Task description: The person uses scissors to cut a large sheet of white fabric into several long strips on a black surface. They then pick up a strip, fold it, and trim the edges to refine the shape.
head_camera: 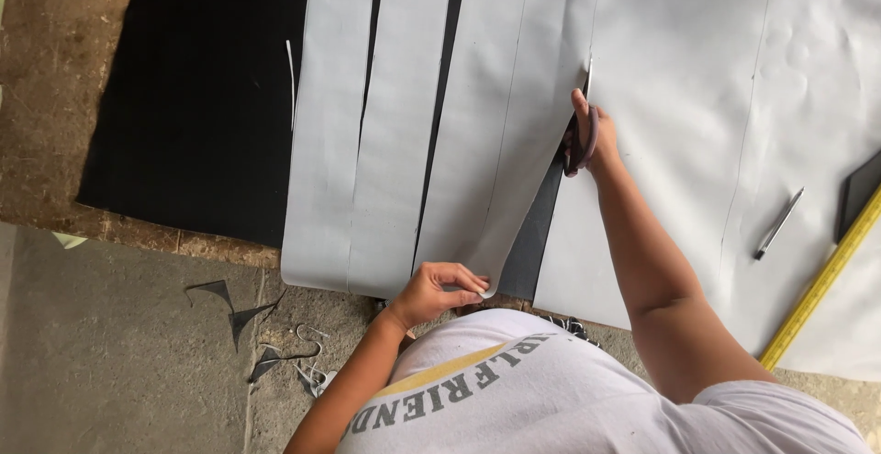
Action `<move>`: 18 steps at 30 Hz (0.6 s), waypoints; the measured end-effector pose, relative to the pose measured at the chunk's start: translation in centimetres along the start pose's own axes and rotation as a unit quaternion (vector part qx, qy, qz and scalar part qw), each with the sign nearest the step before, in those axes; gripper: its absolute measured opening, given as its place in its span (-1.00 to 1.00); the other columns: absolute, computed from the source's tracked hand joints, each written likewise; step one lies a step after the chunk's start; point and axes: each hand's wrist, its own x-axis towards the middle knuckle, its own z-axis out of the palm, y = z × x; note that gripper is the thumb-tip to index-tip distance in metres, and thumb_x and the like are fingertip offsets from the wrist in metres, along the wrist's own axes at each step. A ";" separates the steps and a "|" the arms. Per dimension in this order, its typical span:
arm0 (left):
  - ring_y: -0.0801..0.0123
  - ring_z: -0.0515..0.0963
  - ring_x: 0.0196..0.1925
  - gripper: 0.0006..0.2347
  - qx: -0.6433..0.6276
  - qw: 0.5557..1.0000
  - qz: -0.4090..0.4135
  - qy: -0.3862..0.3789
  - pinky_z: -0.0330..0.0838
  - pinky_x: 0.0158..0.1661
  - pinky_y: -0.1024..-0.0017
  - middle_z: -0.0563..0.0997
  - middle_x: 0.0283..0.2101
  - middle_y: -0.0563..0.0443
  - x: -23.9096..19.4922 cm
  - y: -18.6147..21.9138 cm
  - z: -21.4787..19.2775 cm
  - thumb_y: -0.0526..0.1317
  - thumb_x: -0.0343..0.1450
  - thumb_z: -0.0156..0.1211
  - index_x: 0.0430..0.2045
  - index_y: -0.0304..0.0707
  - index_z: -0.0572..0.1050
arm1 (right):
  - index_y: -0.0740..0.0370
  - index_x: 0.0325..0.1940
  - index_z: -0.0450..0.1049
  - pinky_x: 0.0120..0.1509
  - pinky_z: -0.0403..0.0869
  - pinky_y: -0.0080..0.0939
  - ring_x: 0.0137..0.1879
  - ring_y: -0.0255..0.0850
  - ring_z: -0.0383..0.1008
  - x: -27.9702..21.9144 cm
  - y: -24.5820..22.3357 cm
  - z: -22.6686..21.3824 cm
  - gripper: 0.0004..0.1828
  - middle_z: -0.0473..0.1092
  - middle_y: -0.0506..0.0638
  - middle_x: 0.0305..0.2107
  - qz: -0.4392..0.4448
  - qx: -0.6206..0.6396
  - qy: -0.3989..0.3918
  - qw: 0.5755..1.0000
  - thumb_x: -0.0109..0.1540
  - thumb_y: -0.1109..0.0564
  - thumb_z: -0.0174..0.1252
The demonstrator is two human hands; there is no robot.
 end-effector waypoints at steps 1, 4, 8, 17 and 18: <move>0.12 0.71 -0.01 -0.91 0.001 1.000 0.001 0.002 0.60 0.00 0.31 0.76 -0.24 -0.17 -0.1 0.1 -0.2 -0.46 0.27 0.48 -0.44 -0.31 0.72 | 0.17 -0.21 0.37 -0.56 0.53 -0.11 -0.53 -0.05 0.51 0.7 -0.3 0.1 -0.32 0.35 0.18 -0.60 -0.001 0.000 -0.002 1.000 0.28 -0.51 0.26; 0.12 0.71 0.00 -0.90 -0.011 1.000 -0.011 0.015 0.59 0.02 0.29 0.76 -0.24 -0.17 -0.4 0.4 -0.6 -0.48 0.27 0.47 -0.44 -0.32 0.72 | 0.20 -0.19 0.38 -0.54 0.55 -0.13 -0.52 -0.06 0.53 2.7 -1.4 0.1 -0.28 0.38 0.19 -0.59 -0.010 -0.010 -0.005 1.000 0.26 -0.53 0.27; 0.10 0.71 0.00 -0.91 -0.024 0.999 -0.027 0.028 0.59 0.01 0.29 0.76 -0.24 -0.20 -0.6 1.2 -1.5 -0.48 0.27 0.48 -0.44 -0.36 0.71 | 0.19 -0.13 0.41 -0.53 0.57 -0.07 -0.51 -0.05 0.54 3.8 -3.9 0.8 -0.26 0.39 0.19 -0.58 -0.020 -0.019 -0.012 1.000 0.26 -0.56 0.26; 0.16 0.74 -0.05 -0.92 -0.070 0.990 -0.116 0.046 0.68 0.03 0.31 0.75 -0.23 -0.15 -0.8 4.2 -2.1 -0.42 0.29 0.44 -0.42 -0.29 0.71 | 0.10 -0.32 0.21 -0.57 0.17 -0.05 -0.63 -0.13 0.22 7.3 -10.3 1.6 -0.34 0.25 -0.01 -0.63 0.096 -0.066 -0.010 0.993 0.22 -0.54 0.05; 0.14 0.76 -0.05 -0.91 -0.072 0.988 -0.121 0.062 0.68 0.02 0.33 0.75 -0.25 -0.17 -0.9 4.3 -2.1 -0.44 0.26 0.46 -0.44 -0.32 0.71 | 0.10 -0.37 0.19 -0.53 0.15 -0.08 -0.63 -0.13 0.24 7.8 -10.4 1.6 -0.32 0.25 -0.02 -0.64 0.085 -0.077 -0.014 0.993 0.23 -0.55 0.03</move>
